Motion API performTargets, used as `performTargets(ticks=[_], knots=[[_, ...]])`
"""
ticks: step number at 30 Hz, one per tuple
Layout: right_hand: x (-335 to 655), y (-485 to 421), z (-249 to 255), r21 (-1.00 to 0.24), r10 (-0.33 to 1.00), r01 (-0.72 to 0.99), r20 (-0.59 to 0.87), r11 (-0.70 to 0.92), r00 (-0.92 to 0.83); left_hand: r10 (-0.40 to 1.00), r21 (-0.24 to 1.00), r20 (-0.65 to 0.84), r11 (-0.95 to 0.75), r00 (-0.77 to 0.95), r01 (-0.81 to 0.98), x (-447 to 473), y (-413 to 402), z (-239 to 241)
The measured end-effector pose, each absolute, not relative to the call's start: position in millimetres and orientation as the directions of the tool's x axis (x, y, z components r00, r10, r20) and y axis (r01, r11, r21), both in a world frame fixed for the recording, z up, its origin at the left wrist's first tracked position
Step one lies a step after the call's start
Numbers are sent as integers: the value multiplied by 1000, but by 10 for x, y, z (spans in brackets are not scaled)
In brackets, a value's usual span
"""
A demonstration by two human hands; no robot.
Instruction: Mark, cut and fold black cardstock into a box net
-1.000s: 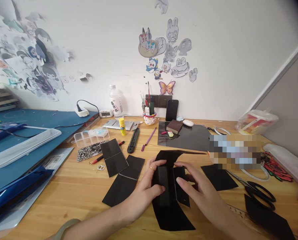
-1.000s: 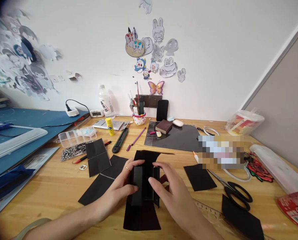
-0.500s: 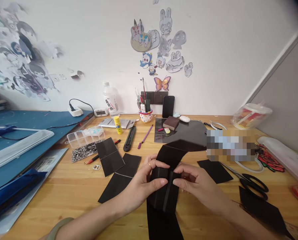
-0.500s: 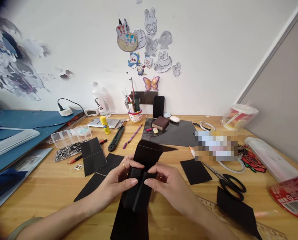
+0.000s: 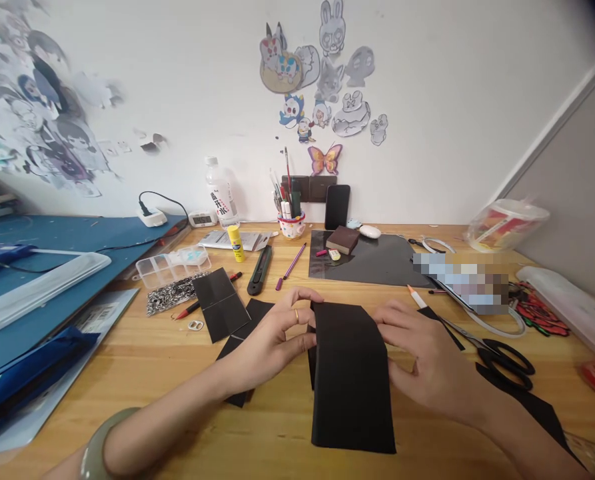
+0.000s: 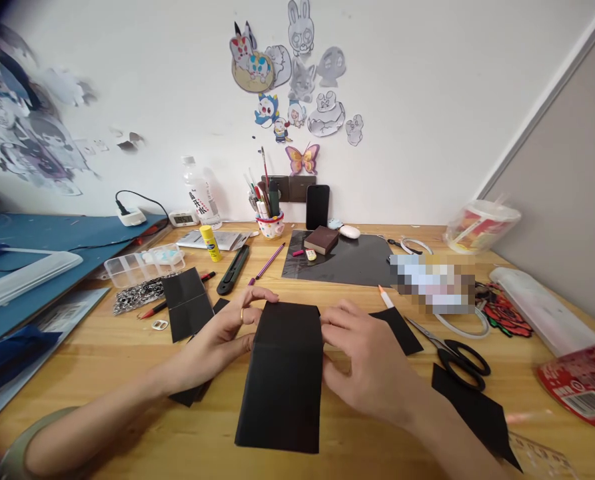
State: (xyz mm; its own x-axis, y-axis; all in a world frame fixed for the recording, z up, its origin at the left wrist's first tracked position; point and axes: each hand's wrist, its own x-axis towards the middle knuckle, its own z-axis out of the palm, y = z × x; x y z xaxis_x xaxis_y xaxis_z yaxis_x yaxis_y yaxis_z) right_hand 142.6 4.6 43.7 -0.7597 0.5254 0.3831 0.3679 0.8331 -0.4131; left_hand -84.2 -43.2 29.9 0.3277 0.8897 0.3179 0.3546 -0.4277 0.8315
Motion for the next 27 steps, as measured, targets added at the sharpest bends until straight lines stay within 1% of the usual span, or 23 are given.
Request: performTargets(ticks=[3, 6, 8, 10, 13, 16, 19, 22, 27], knots=[[1427, 55, 392, -279, 443, 356, 389, 892, -808, 846, 690, 372, -528, 382, 495, -902, -412, 316], [1424, 62, 346, -234, 410, 345, 360, 909, -838, 775, 494, 399, -633, 491, 597, -943, -406, 342], [1427, 69, 324, -237, 401, 335, 345, 912, -849, 740, 423, 394, -672, 545, 607, -960, -405, 366], [1432, 75, 313, -259, 402, 327, 333, 909, -853, 730, 417, 387, -684, 563, 599, -971, -406, 393], [1432, 76, 318, -299, 411, 319, 329, 900, -850, 733, 462, 387, -679, 559, 570, -987, -405, 419], [1429, 66, 338, -318, 425, 321, 352, 892, -834, 740, 516, 395, -669, 545, 535, -1010, -405, 403], [1432, 41, 348, -328, 430, 316, 381, 890, -818, 730, 532, 424, -679, 536, 506, -1040, -405, 359], [1439, 0, 334, -295, 375, 268, 410, 917, -831, 686, 485, 464, -726, 561, 488, -1061, -404, 324], [1425, -118, 360, -255, 298, 212, 371, 943, -880, 627, 379, 450, -779, 635, 500, -1052, -470, 297]])
